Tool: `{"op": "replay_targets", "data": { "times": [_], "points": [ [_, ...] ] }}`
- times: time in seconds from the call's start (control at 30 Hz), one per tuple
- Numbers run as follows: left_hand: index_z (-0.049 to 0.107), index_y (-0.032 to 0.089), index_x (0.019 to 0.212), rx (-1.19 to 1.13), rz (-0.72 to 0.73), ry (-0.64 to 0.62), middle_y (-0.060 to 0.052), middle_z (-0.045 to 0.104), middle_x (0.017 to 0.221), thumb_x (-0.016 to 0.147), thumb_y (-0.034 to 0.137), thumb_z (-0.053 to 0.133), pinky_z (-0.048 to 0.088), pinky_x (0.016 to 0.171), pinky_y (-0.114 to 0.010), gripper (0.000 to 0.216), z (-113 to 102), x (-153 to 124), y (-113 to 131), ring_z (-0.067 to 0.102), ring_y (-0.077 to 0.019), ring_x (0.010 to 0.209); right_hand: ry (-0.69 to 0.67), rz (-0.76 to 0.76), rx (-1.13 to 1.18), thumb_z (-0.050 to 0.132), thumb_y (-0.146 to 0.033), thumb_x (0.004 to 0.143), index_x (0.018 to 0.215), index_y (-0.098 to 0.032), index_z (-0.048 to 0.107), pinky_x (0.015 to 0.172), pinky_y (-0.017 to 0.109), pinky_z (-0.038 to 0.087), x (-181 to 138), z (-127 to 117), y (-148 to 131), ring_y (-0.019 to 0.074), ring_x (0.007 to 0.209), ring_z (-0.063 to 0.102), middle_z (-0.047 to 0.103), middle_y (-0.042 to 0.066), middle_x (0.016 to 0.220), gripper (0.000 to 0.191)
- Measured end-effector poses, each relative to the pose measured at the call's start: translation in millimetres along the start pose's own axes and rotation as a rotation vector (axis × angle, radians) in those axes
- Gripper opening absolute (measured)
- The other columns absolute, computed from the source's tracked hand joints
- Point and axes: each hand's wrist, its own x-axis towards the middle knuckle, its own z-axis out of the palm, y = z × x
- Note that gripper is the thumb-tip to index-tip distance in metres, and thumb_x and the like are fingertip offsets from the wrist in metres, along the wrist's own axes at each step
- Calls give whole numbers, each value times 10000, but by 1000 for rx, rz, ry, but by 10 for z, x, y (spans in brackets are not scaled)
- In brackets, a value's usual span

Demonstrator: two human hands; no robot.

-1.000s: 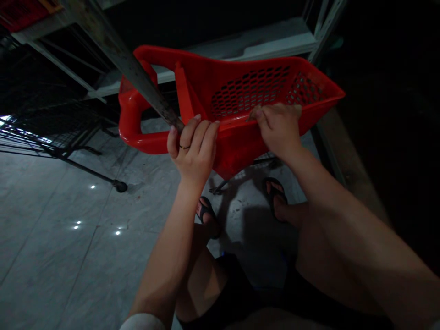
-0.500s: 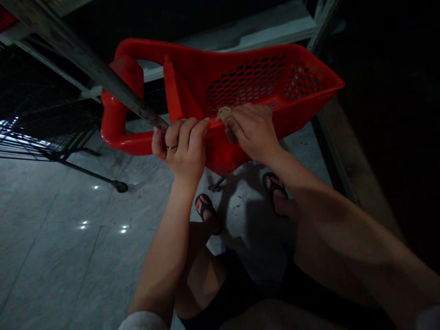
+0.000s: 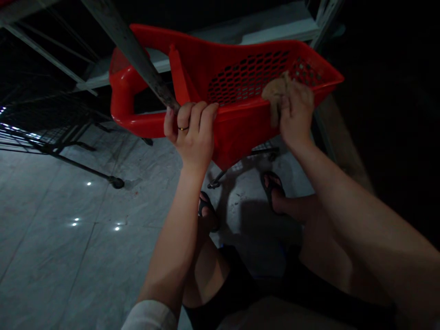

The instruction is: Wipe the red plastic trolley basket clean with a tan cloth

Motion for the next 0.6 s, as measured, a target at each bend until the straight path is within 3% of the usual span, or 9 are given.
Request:
{"op": "replay_targets", "data": {
  "times": [0.07, 0.13, 0.23, 0.3, 0.4, 0.5, 0.6],
  "points": [
    [775, 348, 1294, -7, -39, -18, 15, 796, 1363, 1186, 484, 489, 180, 1415, -508, 334, 5, 25, 47, 642, -217, 1376, 34, -113, 99, 442, -187, 1046, 1509, -219, 639, 1377, 588, 302, -154, 124, -313, 284, 1580, 461, 583, 99, 1677, 505],
    [770, 354, 1296, -1, -83, -42, -6, 781, 1390, 1182, 458, 491, 147, 1417, -521, 319, -2, 54, 88, 616, -232, 1404, 80, -201, 209, 400, -126, 1059, 1444, -198, 705, 1411, 545, 264, -332, 208, -668, 245, 1632, 402, 590, 99, 1677, 496],
    [772, 348, 1261, 58, -95, -24, -32, 784, 1370, 1178, 433, 488, 97, 1421, -536, 309, -15, 95, 101, 604, -245, 1411, 53, -229, 254, 366, -92, 1070, 1505, -266, 682, 1383, 511, 341, -509, 236, -1087, 198, 1602, 432, 636, 37, 1636, 565],
    [775, 357, 1229, 113, -66, 28, -26, 803, 1320, 1173, 444, 501, 37, 1428, -540, 293, -23, 113, 71, 613, -247, 1382, 19, -224, 233, 385, -111, 1080, 1488, -356, 689, 1347, 504, 389, -520, 209, -1204, 188, 1566, 461, 659, -27, 1605, 565],
    [774, 369, 1222, 131, -49, 49, -17, 809, 1305, 1163, 461, 523, 16, 1433, -542, 274, -40, 130, 7, 605, -249, 1372, -25, -253, 243, 465, -171, 1098, 1378, -383, 743, 1290, 469, 438, -420, 145, -1115, 195, 1469, 533, 705, -25, 1533, 448],
    [772, 359, 1241, 73, -100, -6, -20, 789, 1345, 1164, 423, 516, 74, 1430, -547, 275, -62, 148, -30, 575, -249, 1401, -34, -299, 249, 520, -107, 1051, 1259, -245, 783, 1253, 417, 437, -257, 69, -787, 218, 1375, 589, 736, 94, 1444, 362],
    [772, 350, 1262, 43, -148, -34, -22, 778, 1357, 1159, 407, 533, 16, 1427, -554, 266, -71, 167, -26, 541, -251, 1426, 0, -196, 168, 524, -16, 975, 1207, -165, 767, 1201, 381, 442, -43, -17, -374, 236, 1365, 596, 704, 178, 1438, 367]
  ]
}}
